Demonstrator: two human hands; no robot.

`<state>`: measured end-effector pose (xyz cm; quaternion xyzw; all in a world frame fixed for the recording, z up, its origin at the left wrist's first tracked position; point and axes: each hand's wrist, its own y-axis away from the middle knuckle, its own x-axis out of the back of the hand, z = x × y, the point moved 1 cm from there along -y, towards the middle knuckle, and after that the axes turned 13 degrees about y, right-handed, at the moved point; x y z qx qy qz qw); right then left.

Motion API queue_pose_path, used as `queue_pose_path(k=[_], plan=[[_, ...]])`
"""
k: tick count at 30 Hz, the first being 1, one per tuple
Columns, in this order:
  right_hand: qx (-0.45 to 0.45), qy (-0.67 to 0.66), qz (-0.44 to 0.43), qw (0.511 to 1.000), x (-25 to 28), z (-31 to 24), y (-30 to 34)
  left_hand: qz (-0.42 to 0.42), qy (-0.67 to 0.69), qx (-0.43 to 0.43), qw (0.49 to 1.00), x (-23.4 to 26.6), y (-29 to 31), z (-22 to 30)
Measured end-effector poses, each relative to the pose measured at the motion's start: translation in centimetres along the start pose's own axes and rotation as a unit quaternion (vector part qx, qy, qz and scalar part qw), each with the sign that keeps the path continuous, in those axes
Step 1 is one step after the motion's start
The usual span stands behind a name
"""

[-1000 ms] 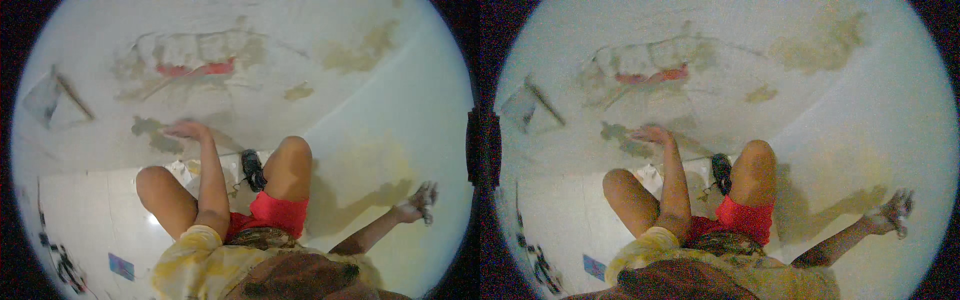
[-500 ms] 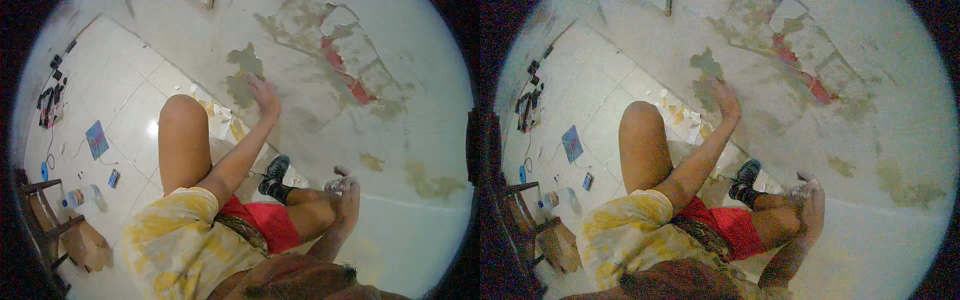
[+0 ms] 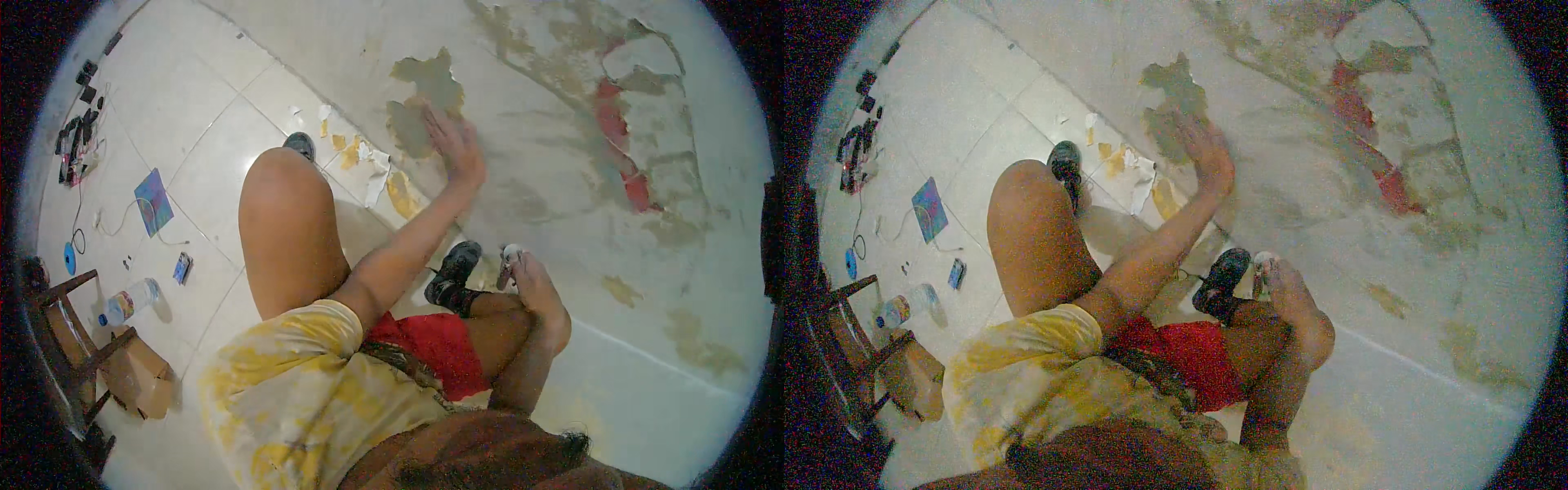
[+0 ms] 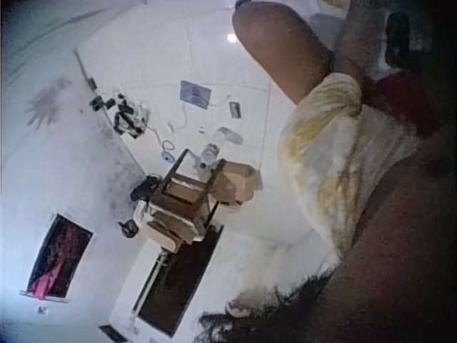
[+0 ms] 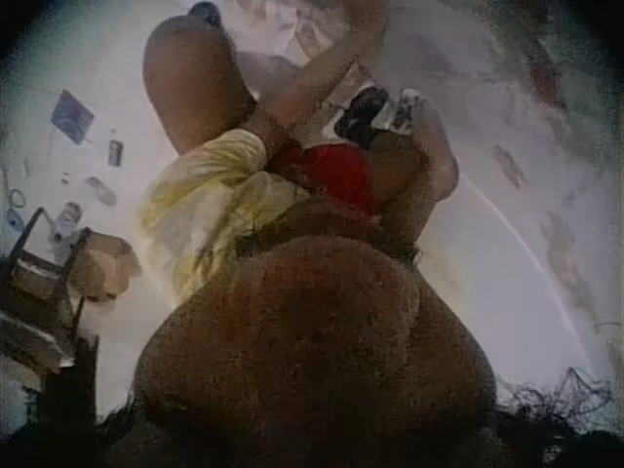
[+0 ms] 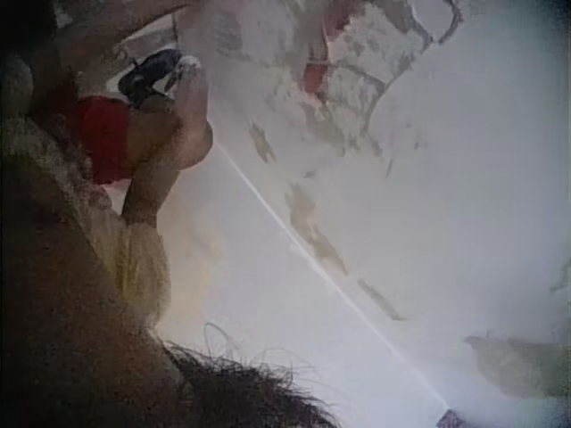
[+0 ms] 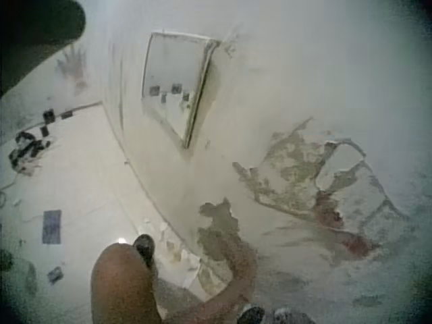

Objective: The person sands a wall by hand using a small sanding block, alternating between removing old wallpaper fragments and smoothing the wall surface.

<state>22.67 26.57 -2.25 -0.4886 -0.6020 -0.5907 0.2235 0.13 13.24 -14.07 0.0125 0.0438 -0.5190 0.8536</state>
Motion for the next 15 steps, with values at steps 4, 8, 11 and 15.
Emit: queue_pose_path(k=[4,8,11,15], plan=[[0.058,0.025,-0.051,0.997,-1.2,0.6,-2.7,-0.023,0.056,-0.023,0.998,1.6,1.4,2.2],[0.0,-0.06,-0.088,0.994,1.0,-3.0,-2.0,-0.028,0.111,-0.046,0.992,1.3,1.1,2.7],[0.01,0.027,-0.014,0.999,-1.8,0.5,-3.4,-0.014,0.127,-0.051,0.99,2.2,-0.7,3.2],[0.045,0.034,-0.011,0.998,-1.5,0.0,-4.2,0.009,0.077,-0.03,0.997,1.9,-2.3,2.2]])
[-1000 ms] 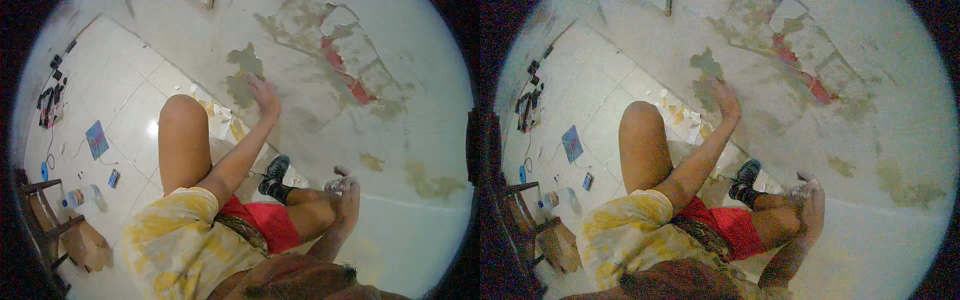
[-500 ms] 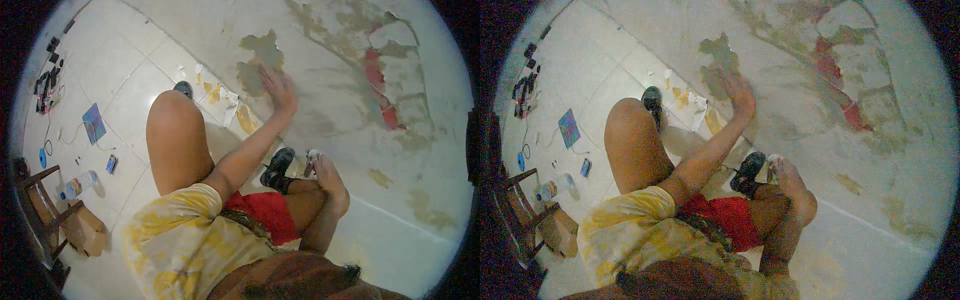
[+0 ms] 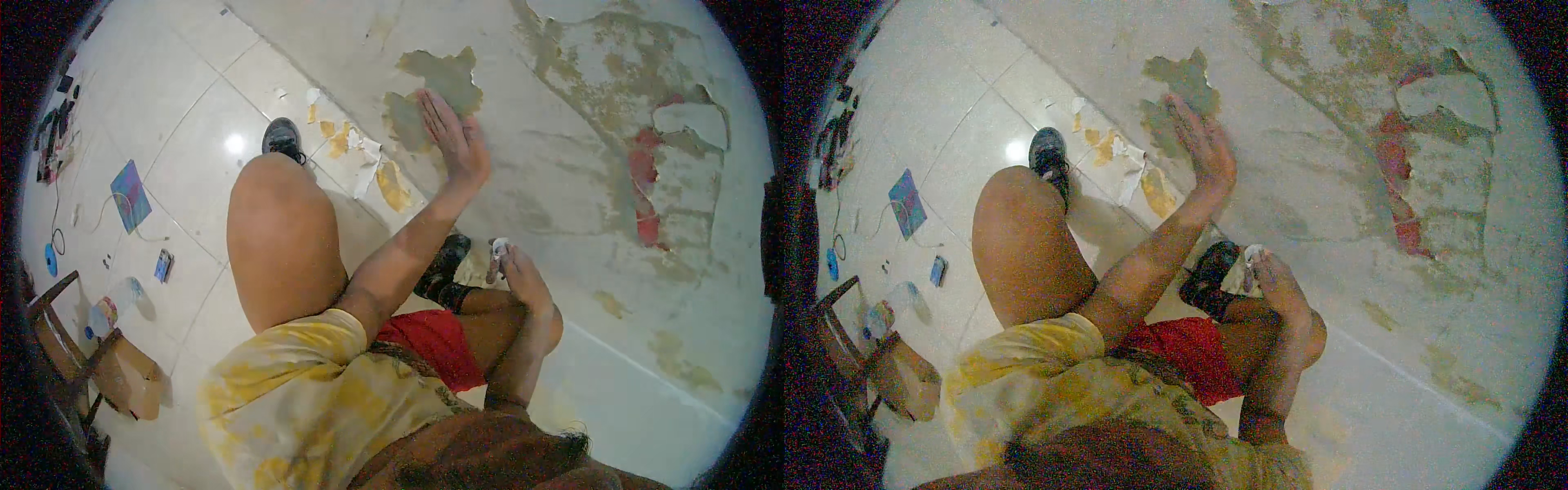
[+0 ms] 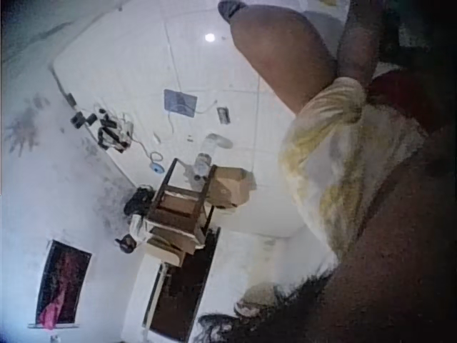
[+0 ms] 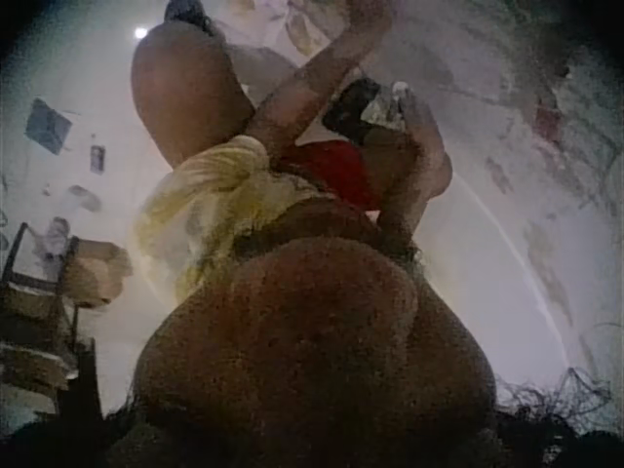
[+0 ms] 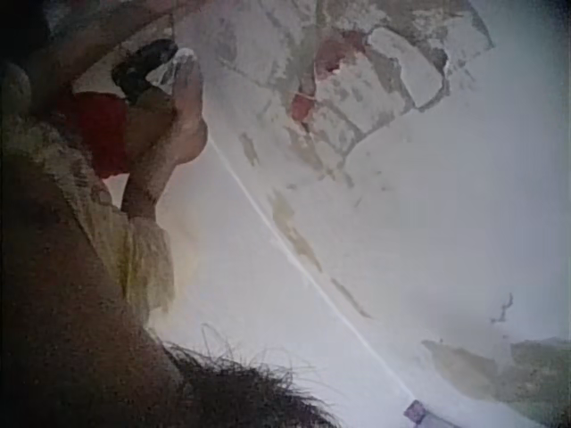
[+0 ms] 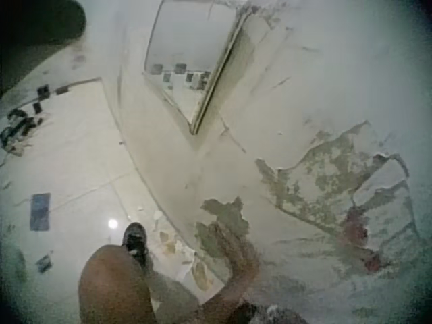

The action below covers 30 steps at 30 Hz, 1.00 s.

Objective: The person sands a wall by hand using a small sanding block, alternating between removing old wallpaper fragments and smoothing the wall surface.

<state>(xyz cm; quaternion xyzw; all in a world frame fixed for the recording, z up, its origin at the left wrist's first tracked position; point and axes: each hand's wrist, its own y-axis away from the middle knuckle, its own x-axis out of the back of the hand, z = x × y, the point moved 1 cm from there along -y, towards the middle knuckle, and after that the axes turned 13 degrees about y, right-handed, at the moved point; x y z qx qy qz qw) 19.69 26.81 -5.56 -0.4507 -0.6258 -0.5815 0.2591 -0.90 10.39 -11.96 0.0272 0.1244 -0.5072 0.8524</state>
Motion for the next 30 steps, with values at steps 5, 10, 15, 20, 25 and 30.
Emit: queue_pose_path(k=[5,10,15,20,25,30], plan=[[-0.021,-0.017,-0.024,0.999,0.3,-0.3,-0.4,-0.053,-0.017,-0.055,0.997,0.5,3.0,-2.4],[-0.045,0.04,-0.1,0.993,1.9,-1.8,-0.2,-0.059,0.018,-0.076,0.995,0.8,3.0,-1.9],[0.058,0.014,-0.075,0.995,-0.2,0.7,0.5,-0.028,0.045,-0.102,0.993,-0.2,1.1,-0.4],[-0.034,-0.015,-0.015,0.999,-0.4,0.2,0.0,-0.064,-0.025,-0.116,0.991,0.4,3.2,-2.8],[-0.04,-0.013,-0.044,0.998,1.4,-2.5,0.8,-0.045,0.026,0.001,0.999,-0.5,5.9,-3.7],[-0.038,-0.071,0.018,0.997,-0.8,0.2,1.6,0.01,0.133,0.123,0.983,-2.0,6.5,2.6]])
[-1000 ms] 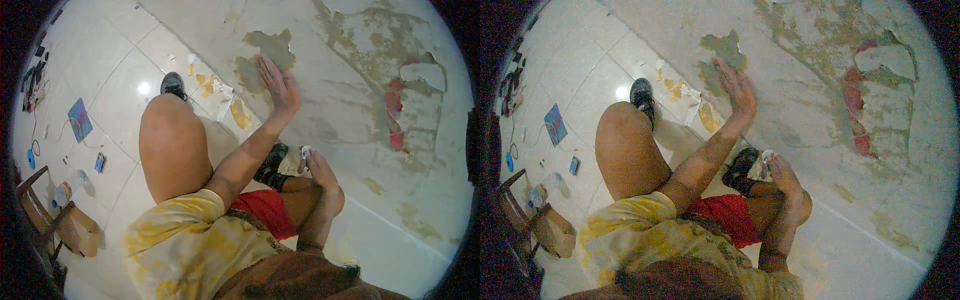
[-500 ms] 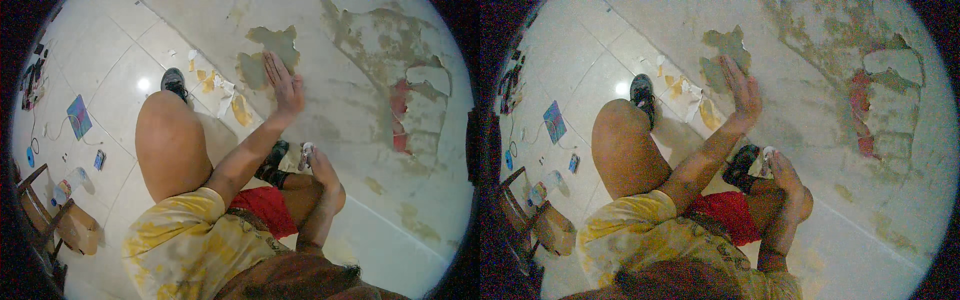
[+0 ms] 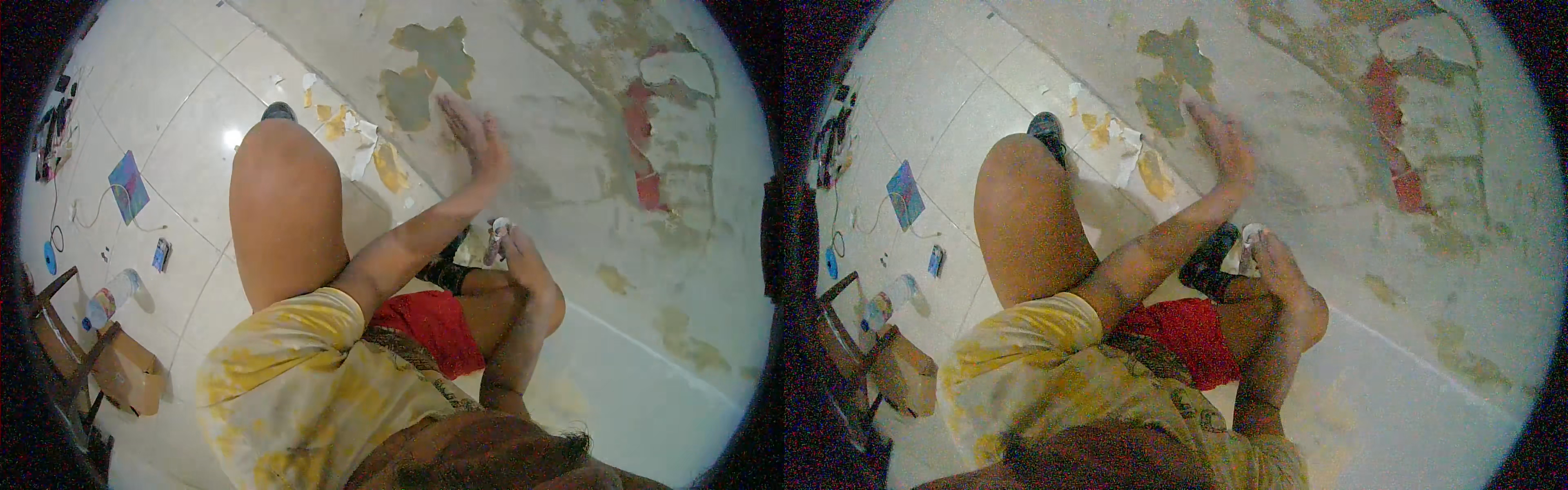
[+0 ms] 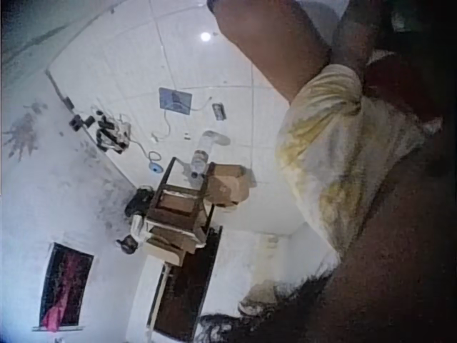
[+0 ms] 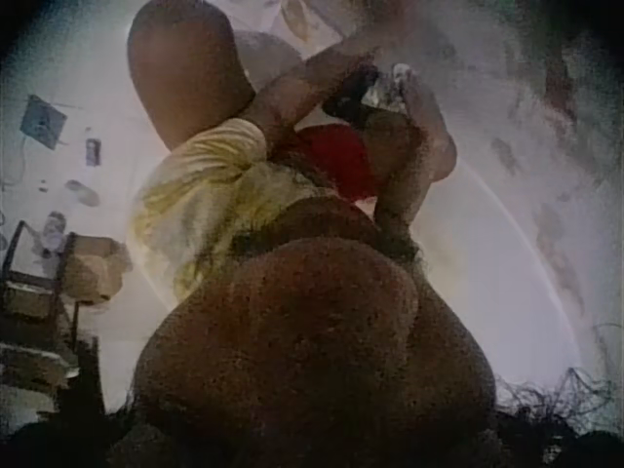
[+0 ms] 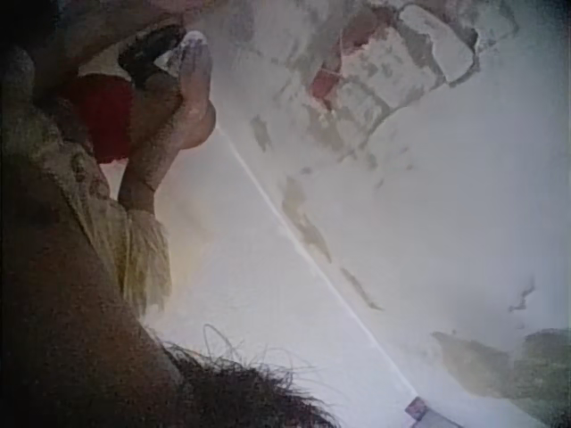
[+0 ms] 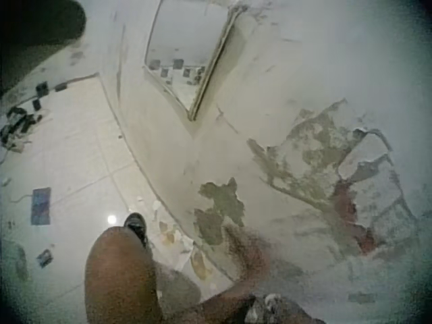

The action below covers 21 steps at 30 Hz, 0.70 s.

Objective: The person sands a wall by hand using a small sanding block, alternating between removing old wallpaper fragments and smoothing the wall surface.

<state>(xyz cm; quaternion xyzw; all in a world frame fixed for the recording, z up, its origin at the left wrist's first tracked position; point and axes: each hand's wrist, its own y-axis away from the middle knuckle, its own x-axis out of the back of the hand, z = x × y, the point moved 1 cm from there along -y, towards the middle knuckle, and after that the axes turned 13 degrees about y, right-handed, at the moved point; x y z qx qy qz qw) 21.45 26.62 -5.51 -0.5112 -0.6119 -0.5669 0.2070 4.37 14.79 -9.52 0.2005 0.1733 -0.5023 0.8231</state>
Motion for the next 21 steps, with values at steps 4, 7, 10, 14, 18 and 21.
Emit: queue_pose_path(k=[4,7,10,14,18,21], plan=[[-0.029,0.02,-0.092,0.995,1.6,-1.9,1.7,-0.139,-0.01,-0.156,0.978,-0.6,3.6,3.6],[-0.02,0.037,-0.06,0.997,2.0,-1.9,3.1,-0.176,-0.026,-0.248,0.952,-0.7,2.1,3.6],[0.002,-0.008,-0.024,1.0,1.5,-0.3,3.9,-0.135,0.131,-0.139,0.972,-1.2,-2.7,2.6],[0.012,-0.008,-0.015,1.0,-0.8,2.7,3.1,-0.066,-0.073,-0.183,0.978,0.1,-6.7,4.9],[0.053,-0.003,0.035,0.998,-1.9,4.8,4.2,-0.133,-0.09,-0.241,0.957,-1.4,-2.3,6.6],[0.166,0.064,0.057,0.982,-1.3,4.7,4.5,-0.166,-0.073,-0.242,0.953,-1.4,-2.1,6.9]])
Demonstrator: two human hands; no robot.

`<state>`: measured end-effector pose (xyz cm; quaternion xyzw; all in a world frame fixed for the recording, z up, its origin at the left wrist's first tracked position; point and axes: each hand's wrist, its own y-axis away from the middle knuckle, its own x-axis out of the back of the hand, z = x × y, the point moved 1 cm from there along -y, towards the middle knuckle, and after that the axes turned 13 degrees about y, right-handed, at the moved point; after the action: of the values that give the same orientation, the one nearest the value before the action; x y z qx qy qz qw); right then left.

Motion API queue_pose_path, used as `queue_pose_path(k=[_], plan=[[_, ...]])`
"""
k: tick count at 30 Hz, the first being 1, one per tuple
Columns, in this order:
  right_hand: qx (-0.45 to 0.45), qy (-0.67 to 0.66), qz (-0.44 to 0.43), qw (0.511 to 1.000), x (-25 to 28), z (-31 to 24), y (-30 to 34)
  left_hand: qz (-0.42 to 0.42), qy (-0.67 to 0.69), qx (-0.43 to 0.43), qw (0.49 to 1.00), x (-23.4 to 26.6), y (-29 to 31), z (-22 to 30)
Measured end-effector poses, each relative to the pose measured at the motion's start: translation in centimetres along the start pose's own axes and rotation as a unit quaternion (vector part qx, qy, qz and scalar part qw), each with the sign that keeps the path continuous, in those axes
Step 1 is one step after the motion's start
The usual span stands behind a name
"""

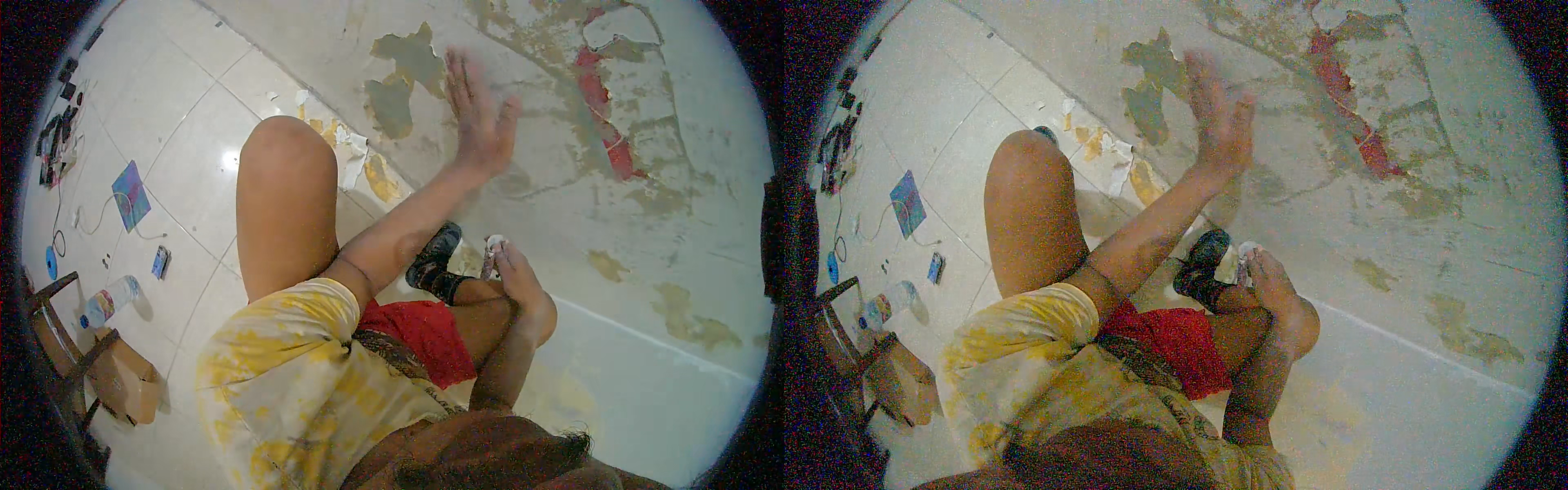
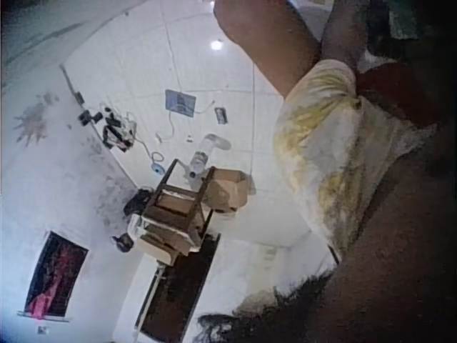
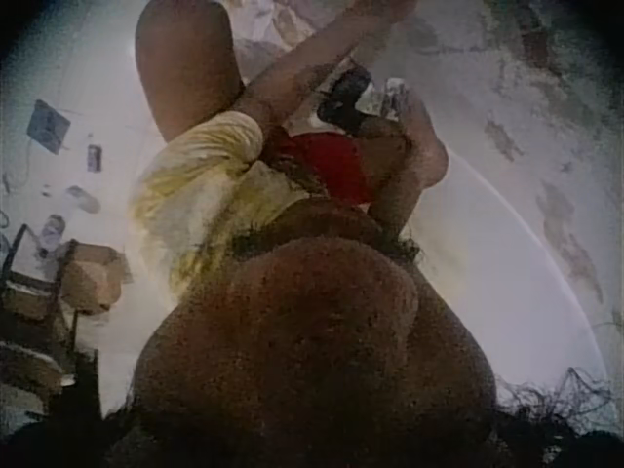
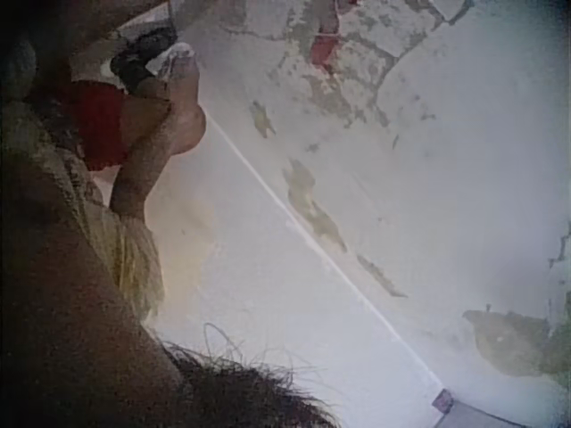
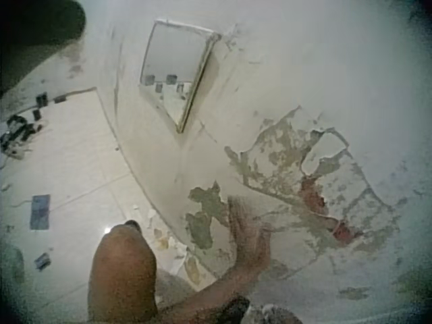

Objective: The person sands a wall by hand using a small sanding block, alternating between removing old wallpaper fragments and smoothing the wall surface.

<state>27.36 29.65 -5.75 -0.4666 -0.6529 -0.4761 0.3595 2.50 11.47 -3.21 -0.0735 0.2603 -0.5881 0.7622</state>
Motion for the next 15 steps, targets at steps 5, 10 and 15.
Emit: queue_pose_path(k=[5,10,15], plan=[[-0.125,-0.095,-0.067,0.985,2.5,-4.8,-2.4,0.071,-0.006,0.074,0.995,2.0,-2.7,-2.8],[-0.074,-0.04,-0.069,0.994,0.8,-1.4,-2.0,0.013,0.02,0.022,0.999,0.6,-0.6,1.1],[-0.055,-0.017,-0.027,0.998,-0.6,0.0,-2.3,0.052,0.06,0.055,0.995,1.2,-0.7,0.3]])
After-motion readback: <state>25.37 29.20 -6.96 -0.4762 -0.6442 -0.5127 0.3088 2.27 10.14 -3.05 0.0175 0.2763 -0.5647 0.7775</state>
